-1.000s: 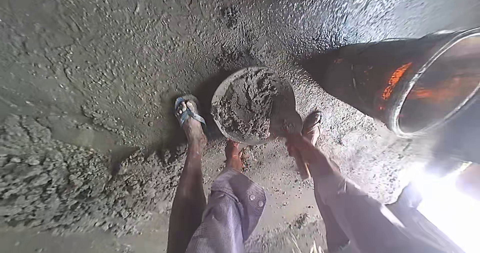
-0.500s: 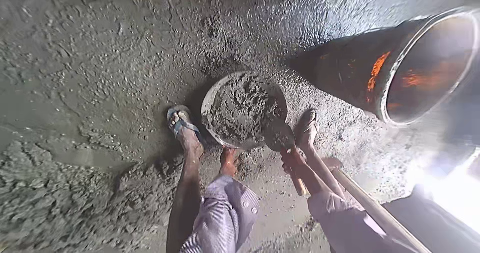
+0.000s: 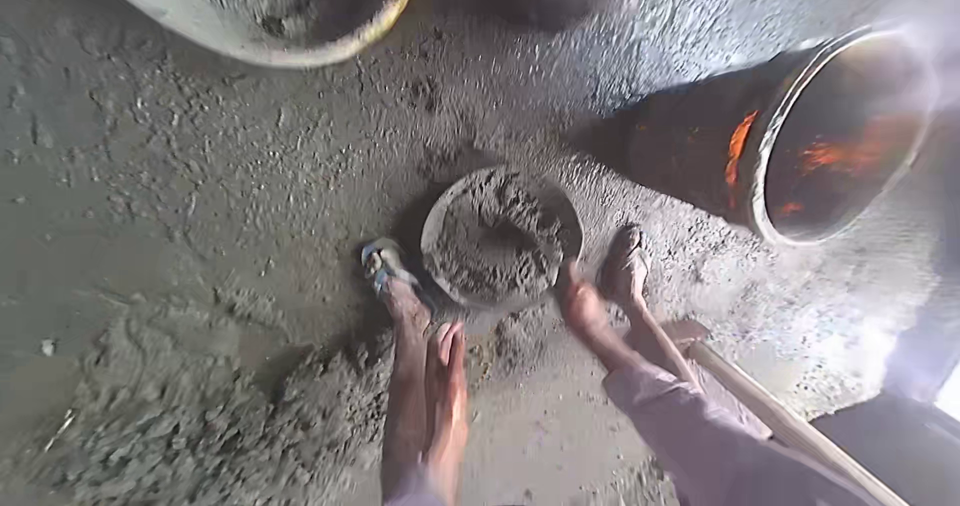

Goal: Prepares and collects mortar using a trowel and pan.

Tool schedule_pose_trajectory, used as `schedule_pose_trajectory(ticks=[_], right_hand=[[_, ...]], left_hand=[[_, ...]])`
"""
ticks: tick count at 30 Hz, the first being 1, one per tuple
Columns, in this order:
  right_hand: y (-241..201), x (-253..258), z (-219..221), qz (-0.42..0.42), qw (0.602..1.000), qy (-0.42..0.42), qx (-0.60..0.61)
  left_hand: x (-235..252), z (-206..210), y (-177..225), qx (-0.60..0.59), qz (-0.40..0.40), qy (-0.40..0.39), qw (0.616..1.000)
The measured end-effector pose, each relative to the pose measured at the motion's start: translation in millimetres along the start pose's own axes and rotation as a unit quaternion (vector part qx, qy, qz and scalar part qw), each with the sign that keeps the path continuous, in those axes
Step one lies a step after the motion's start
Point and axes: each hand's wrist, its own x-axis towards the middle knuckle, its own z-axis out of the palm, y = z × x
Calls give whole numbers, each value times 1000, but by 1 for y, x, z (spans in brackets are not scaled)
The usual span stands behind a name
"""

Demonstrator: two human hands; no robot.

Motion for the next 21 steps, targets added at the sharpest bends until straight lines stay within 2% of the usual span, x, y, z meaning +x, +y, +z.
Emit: schedule_pose_trajectory(ticks=[2,3,5,6,8,10,13,15,16,18,21], right_hand=[[-16,-17,21,2,999,-39,-6],[-11,-23,25,4,999,-38,-11],[7,-43,15,7,999,-21,-36],[11,-54,-1,13,998,-6,-55],[11,-80,-40,21,997,28,-74],[11,-94,-66,-20,991,117,-59],[-10,-79,-88,-153,941,301,-4],[-38,-63,-105,-191,919,345,6],[-55,-55,-113,-187,923,337,10],[-79,-31,-104,-124,958,257,43],[-48,14,-27,0,994,98,44]], left_hand=[[-15,-7,8,59,102,2,993],[-18,-10,7,61,111,4,992],[-18,-14,8,7,55,-10,998],[-8,-12,9,-57,11,-20,998],[8,-10,22,-130,2,-33,991],[14,-10,50,-143,61,-19,988],[20,-18,84,-154,105,-27,982],[30,-25,84,-187,102,-45,976],[34,-30,83,-202,99,-50,973],[37,-43,79,-201,84,-39,975],[31,-49,74,-171,66,-31,983]])
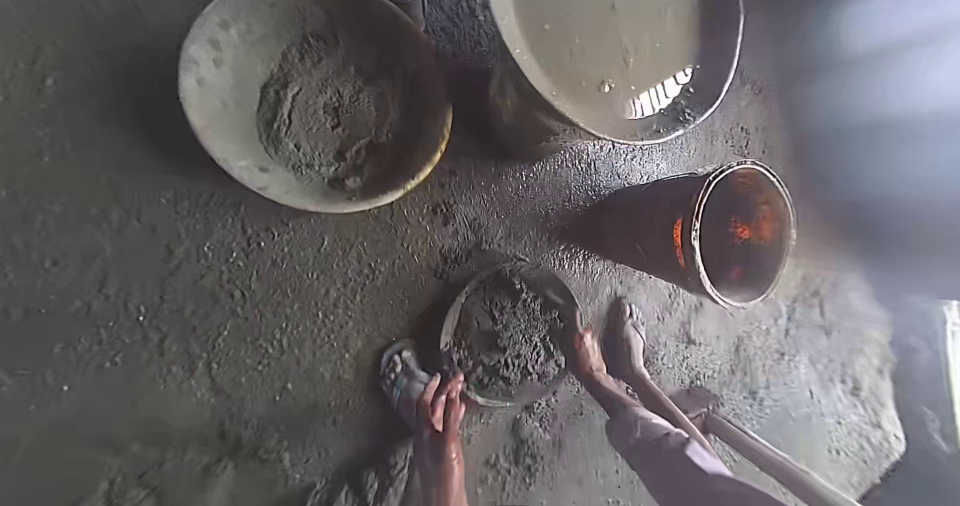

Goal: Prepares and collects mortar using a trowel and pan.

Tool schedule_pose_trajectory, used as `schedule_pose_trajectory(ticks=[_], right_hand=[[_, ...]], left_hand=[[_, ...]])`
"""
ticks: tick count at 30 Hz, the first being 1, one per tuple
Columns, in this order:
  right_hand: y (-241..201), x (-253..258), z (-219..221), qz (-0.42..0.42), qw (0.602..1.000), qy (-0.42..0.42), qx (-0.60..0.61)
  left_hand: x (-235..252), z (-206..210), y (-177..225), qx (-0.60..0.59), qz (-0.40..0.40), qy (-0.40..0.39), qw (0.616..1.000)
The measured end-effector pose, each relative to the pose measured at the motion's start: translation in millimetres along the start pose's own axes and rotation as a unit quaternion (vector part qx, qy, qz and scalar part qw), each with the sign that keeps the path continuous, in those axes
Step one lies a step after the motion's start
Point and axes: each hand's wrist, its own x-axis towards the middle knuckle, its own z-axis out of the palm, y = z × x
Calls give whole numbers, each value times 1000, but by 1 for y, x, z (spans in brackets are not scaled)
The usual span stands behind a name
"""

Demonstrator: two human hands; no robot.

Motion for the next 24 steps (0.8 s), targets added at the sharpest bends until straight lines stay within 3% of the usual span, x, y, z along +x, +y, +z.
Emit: schedule_pose_trajectory(ticks=[2,4,6,9,11,14,15,17,18,20,22,24], right_hand=[[16,-6,31,22,1000,-6,21],[22,-35,32,6,997,52,48],[22,-56,5,4,992,97,85],[-6,-22,-37,-47,973,110,196],[-30,34,-63,-64,966,67,241],[-45,111,-93,-77,972,-63,214],[-44,122,-100,-97,976,-82,179],[-28,91,-135,-145,978,-90,118],[-9,67,-159,-186,974,-31,127],[38,30,-205,-260,927,172,209],[93,43,-249,-241,884,325,233],[141,106,-283,-159,915,319,191]], left_hand=[[7,6,6,-10,-8,4,1000],[4,15,8,-24,-29,22,999],[0,29,6,-10,-27,-10,1000],[5,31,-1,11,-8,-51,999],[10,33,-4,12,-11,-56,998],[12,42,-17,44,-10,-61,997],[13,47,-22,57,-12,-57,997],[11,51,-36,85,-25,-49,995],[12,59,-46,92,-28,-54,994],[15,73,-63,110,-29,-64,991],[9,89,-70,142,-38,-61,987],[7,104,-76,170,-38,-68,982]])
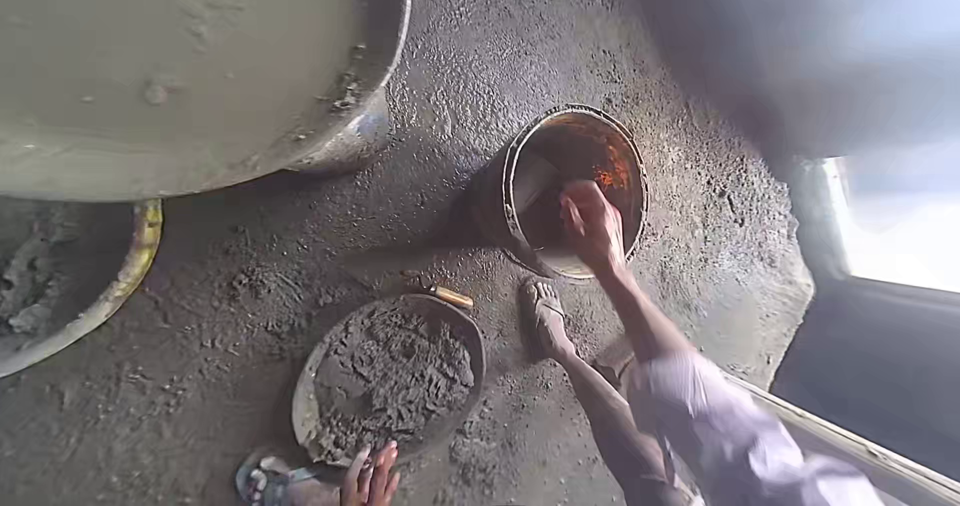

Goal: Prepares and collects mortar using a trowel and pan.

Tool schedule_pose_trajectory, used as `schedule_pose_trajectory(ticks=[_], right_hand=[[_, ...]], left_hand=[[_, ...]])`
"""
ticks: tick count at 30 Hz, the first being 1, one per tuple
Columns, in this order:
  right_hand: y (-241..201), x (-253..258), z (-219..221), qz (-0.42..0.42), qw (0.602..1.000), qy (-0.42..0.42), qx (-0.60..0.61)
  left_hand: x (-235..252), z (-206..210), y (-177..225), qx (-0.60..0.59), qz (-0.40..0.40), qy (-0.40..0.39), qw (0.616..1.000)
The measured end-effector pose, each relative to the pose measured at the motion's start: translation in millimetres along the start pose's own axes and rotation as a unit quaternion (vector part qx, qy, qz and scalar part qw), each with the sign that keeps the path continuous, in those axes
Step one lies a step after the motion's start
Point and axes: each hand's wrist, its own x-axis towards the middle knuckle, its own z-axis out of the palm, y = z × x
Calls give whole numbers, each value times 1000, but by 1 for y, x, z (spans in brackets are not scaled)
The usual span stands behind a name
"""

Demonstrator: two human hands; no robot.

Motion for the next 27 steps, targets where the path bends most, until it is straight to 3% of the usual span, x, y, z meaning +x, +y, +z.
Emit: schedule_pose_trajectory(ticks=[2,4,7,9,11,13,14,16,18,20,22,24,27], right_hand=[[51,64,25,69,994,-82,-26],[79,109,62,148,977,-145,43],[87,127,85,293,924,-137,203],[87,116,83,316,905,-120,259],[86,89,70,228,948,-82,208],[75,50,39,67,995,-30,67],[65,23,19,3,1000,-9,29],[25,-34,-30,-37,999,11,5],[-5,-76,-75,-109,990,85,-14],[-5,-122,-107,-192,972,111,-81],[-1,-173,-124,-235,951,97,-178],[-21,-220,-119,-224,950,25,-217],[-30,-264,-68,-194,968,-96,-129]], left_hand=[[-1,16,0,13,-3,-1,1000],[-1,24,-4,23,3,-1,1000],[-2,31,-15,28,8,-2,1000],[-5,32,-18,27,9,9,1000],[-7,35,-22,19,21,18,999],[-8,44,-12,7,35,23,999],[-12,45,-8,-3,31,29,999],[-14,38,-2,-14,21,42,999],[-10,28,0,-17,21,43,999],[-7,18,2,-27,25,40,999],[-10,7,7,-43,19,38,998],[-12,-4,12,-60,19,35,997],[-16,-20,21,-99,22,42,994]])
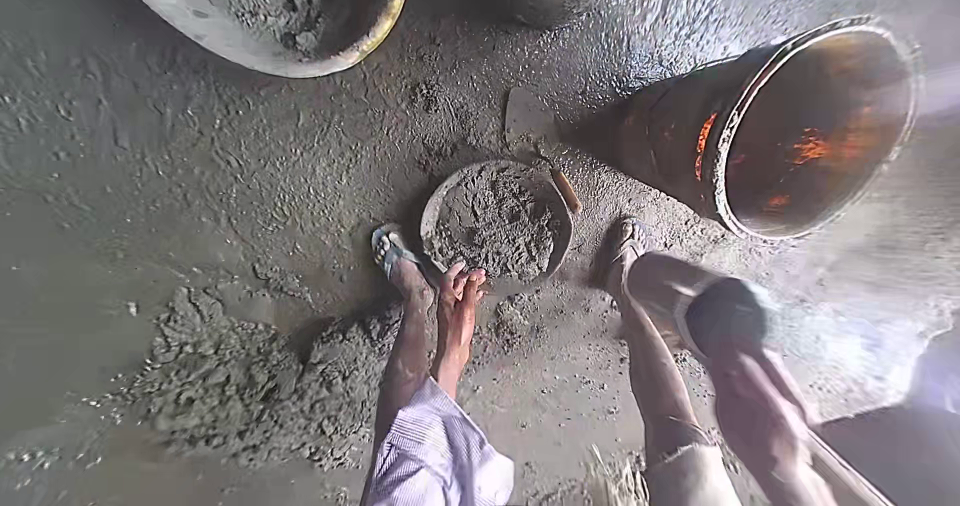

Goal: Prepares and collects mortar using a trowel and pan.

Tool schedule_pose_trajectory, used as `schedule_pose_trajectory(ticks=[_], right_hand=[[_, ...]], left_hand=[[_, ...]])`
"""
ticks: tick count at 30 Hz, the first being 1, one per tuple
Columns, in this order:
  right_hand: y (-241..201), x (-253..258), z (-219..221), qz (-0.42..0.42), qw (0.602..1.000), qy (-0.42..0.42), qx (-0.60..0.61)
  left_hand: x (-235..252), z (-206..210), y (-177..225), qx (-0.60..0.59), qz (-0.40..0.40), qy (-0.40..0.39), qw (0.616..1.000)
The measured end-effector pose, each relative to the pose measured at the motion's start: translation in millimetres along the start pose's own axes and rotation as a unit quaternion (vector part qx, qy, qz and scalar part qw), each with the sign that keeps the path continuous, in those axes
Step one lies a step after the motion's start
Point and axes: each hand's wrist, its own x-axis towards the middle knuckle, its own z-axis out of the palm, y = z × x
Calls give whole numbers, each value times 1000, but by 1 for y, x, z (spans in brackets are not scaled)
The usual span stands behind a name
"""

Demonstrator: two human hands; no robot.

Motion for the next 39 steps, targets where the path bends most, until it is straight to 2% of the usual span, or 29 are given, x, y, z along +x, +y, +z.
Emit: schedule_pose_trajectory(ticks=[4,7,9,12,16,19,22,24,26,29,31,33,34,36,38,39], right_hand=[[-41,6,103,-53,984,-168,18],[-85,10,157,-36,930,-366,18],[-107,4,181,-12,898,-440,-2],[-120,-12,195,2,878,-478,-18],[-129,-14,195,-25,828,-559,-47],[-126,-12,197,-59,818,-570,-53],[-106,-18,198,-59,825,-560,-47],[-86,-22,191,-43,851,-523,-27],[-69,-21,174,-1,897,-441,17],[-53,-14,131,52,966,-249,54],[-51,-2,89,78,989,-118,45],[-60,23,33,135,989,-54,38],[-53,31,13,137,990,-1,26],[-25,48,-8,112,984,135,38],[-2,87,-18,150,952,249,102],[12,108,-21,182,934,276,135]], left_hand=[[1,-19,12,-60,13,33,998],[6,-38,12,-91,19,49,994],[8,-50,14,-103,19,50,993],[9,-62,23,-123,21,48,991],[8,-67,30,-132,23,40,990],[9,-68,31,-141,24,39,989],[9,-69,30,-138,25,30,990],[9,-69,30,-137,22,32,990],[9,-67,31,-138,15,33,990],[8,-62,29,-137,14,30,990],[8,-56,26,-134,11,31,990],[7,-51,25,-119,11,23,993],[6,-48,24,-111,12,20,994],[5,-43,22,-95,12,14,995],[6,-36,20,-79,12,9,997],[5,-34,17,-72,13,8,997]])
